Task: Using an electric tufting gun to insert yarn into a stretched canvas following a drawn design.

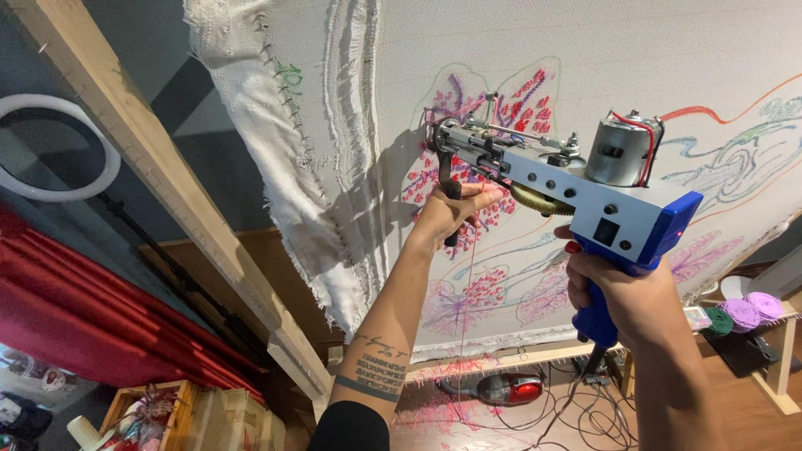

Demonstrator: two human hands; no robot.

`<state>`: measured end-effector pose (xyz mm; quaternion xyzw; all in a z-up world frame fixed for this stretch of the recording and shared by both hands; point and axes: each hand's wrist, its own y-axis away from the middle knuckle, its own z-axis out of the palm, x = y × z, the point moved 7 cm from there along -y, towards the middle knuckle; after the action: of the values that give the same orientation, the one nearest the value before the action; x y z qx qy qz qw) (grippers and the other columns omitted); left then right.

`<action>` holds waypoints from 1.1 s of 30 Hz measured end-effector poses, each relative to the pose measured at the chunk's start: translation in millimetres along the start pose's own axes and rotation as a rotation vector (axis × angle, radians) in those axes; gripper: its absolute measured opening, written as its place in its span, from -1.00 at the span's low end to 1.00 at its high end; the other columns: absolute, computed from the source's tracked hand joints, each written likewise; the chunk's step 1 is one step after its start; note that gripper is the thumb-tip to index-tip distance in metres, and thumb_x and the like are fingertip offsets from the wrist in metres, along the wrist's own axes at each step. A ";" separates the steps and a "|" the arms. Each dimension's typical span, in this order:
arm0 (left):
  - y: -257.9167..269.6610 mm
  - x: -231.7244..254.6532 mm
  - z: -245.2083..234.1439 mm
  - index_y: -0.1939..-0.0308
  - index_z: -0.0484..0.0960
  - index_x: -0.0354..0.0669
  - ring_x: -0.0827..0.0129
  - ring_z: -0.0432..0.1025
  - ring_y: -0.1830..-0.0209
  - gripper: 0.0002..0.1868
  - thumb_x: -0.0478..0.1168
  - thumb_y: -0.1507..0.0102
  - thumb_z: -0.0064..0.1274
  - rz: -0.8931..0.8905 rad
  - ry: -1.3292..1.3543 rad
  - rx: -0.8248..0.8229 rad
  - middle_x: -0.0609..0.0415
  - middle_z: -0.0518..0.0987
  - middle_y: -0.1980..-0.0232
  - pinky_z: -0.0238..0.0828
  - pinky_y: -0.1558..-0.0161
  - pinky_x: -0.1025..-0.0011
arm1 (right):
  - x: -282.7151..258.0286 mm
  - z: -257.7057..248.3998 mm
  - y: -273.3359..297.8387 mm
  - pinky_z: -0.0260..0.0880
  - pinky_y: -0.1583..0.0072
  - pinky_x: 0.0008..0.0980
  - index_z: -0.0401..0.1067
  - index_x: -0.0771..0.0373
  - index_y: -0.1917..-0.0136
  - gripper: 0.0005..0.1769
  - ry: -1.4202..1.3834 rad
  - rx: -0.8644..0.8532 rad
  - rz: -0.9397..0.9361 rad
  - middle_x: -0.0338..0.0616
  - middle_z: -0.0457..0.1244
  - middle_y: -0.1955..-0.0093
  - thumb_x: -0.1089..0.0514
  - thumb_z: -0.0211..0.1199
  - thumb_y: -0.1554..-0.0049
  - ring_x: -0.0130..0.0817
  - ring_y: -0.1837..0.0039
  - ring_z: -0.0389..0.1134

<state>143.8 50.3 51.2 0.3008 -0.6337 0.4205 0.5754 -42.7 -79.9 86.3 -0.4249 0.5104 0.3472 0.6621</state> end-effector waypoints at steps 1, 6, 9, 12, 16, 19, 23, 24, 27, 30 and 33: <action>0.5 3.7 -0.6 0.31 0.67 -0.23 0.52 0.39 0.51 -0.74 -0.17 0.01 0.17 -0.001 0.000 0.000 0.06 0.60 0.40 0.32 0.58 0.60 | 1.1 2.4 -0.5 0.04 0.44 -0.44 0.35 0.42 0.02 -0.68 0.000 0.000 0.001 -0.07 0.10 0.47 0.45 0.08 0.10 -0.34 0.51 0.06; -8.5 5.3 -4.7 0.15 0.61 -0.29 0.55 0.26 0.70 -0.62 -0.14 -0.02 0.11 -0.098 -0.071 0.007 -0.01 0.61 0.30 0.26 0.60 0.66 | 1.5 17.2 -3.3 0.06 0.42 -0.45 0.33 0.40 0.10 -0.74 0.012 0.012 0.002 -0.08 0.10 0.47 0.50 0.05 0.09 -0.35 0.50 0.07; -20.8 -4.1 -12.5 0.12 0.61 -0.27 0.55 0.26 0.74 -0.62 -0.14 -0.04 0.09 -0.142 -0.099 0.017 0.04 0.59 0.27 0.23 0.63 0.64 | 9.7 21.2 -9.7 0.06 0.44 -0.47 0.28 0.39 0.10 -0.76 -0.040 -0.023 -0.048 -0.07 0.12 0.42 0.51 0.03 0.08 -0.36 0.51 0.06; -21.1 4.2 -16.6 0.06 0.57 -0.36 0.56 0.23 0.72 -0.49 -0.09 0.01 0.12 -0.127 -0.076 0.043 0.03 0.59 0.32 0.20 0.65 0.66 | 10.0 25.1 -10.6 0.06 0.44 -0.47 0.28 0.41 0.10 -0.75 -0.039 0.020 -0.032 -0.03 0.16 0.38 0.52 0.05 0.09 -0.36 0.50 0.07; -21.3 11.3 -20.4 0.09 0.61 -0.21 0.59 0.24 0.75 -0.57 -0.10 -0.01 0.10 -0.138 -0.137 0.037 0.11 0.58 0.38 0.03 0.73 0.64 | 7.6 28.6 -14.4 0.06 0.42 -0.45 0.31 0.39 0.13 -0.76 -0.023 0.027 -0.006 -0.06 0.12 0.44 0.51 0.04 0.10 -0.33 0.50 0.08; -27.0 12.4 -19.5 0.07 0.55 -0.41 0.53 0.30 0.67 -0.49 -0.12 0.02 0.12 -0.077 -0.095 0.039 -0.05 0.60 0.24 0.28 0.63 0.62 | 8.1 29.0 -18.1 0.06 0.44 -0.46 0.29 0.41 0.12 -0.78 -0.062 -0.018 -0.051 -0.07 0.11 0.45 0.51 0.05 0.08 -0.35 0.51 0.07; -29.3 14.6 -22.7 0.11 0.60 -0.28 0.55 0.27 0.65 -0.56 -0.12 0.01 0.13 -0.127 -0.100 0.072 0.05 0.60 0.29 0.27 0.60 0.65 | 2.8 30.3 -23.5 0.06 0.46 -0.47 0.28 0.43 0.12 -0.77 -0.066 -0.039 -0.091 -0.06 0.12 0.45 0.52 0.03 0.10 -0.36 0.52 0.07; -27.9 17.0 -23.4 0.15 0.62 -0.25 0.57 0.26 0.66 -0.62 -0.14 0.00 0.13 -0.141 -0.107 0.081 0.10 0.60 0.31 0.25 0.60 0.65 | 1.0 31.4 -24.4 0.07 0.46 -0.48 0.29 0.44 0.12 -0.78 -0.069 -0.058 -0.105 -0.08 0.11 0.48 0.51 0.04 0.09 -0.38 0.52 0.08; -38.2 8.7 -22.9 0.24 0.65 -0.23 0.54 0.29 0.58 -0.70 -0.16 0.00 0.14 -0.054 -0.117 0.065 0.12 0.58 0.36 0.36 0.53 0.59 | 2.9 26.7 -24.4 0.06 0.44 -0.48 0.30 0.42 0.12 -0.77 -0.075 -0.040 -0.081 -0.08 0.10 0.48 0.52 0.03 0.10 -0.37 0.51 0.08; -21.3 17.2 -11.6 0.06 0.54 -0.40 0.48 0.35 0.54 -0.50 -0.15 0.01 0.12 -0.118 0.008 0.022 -0.06 0.58 0.21 0.38 0.55 0.59 | 12.9 9.5 -24.0 0.06 0.42 -0.45 0.33 0.43 0.01 -0.67 -0.087 -0.003 0.012 -0.06 0.13 0.40 0.50 0.05 0.09 -0.34 0.48 0.07; -15.5 9.0 -5.1 0.09 0.56 -0.40 0.54 0.31 0.60 -0.56 -0.19 -0.01 0.14 -0.075 0.125 -0.011 -0.02 0.57 0.25 0.32 0.58 0.64 | 7.6 -3.7 -16.5 0.03 0.43 -0.45 0.34 0.42 0.00 -0.64 -0.077 0.021 0.011 -0.07 0.11 0.41 0.48 0.07 0.12 -0.35 0.50 0.05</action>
<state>158.2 48.5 62.8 0.2943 -0.5871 0.4131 0.6309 -27.5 -89.7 81.9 -0.4014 0.4905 0.3618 0.6837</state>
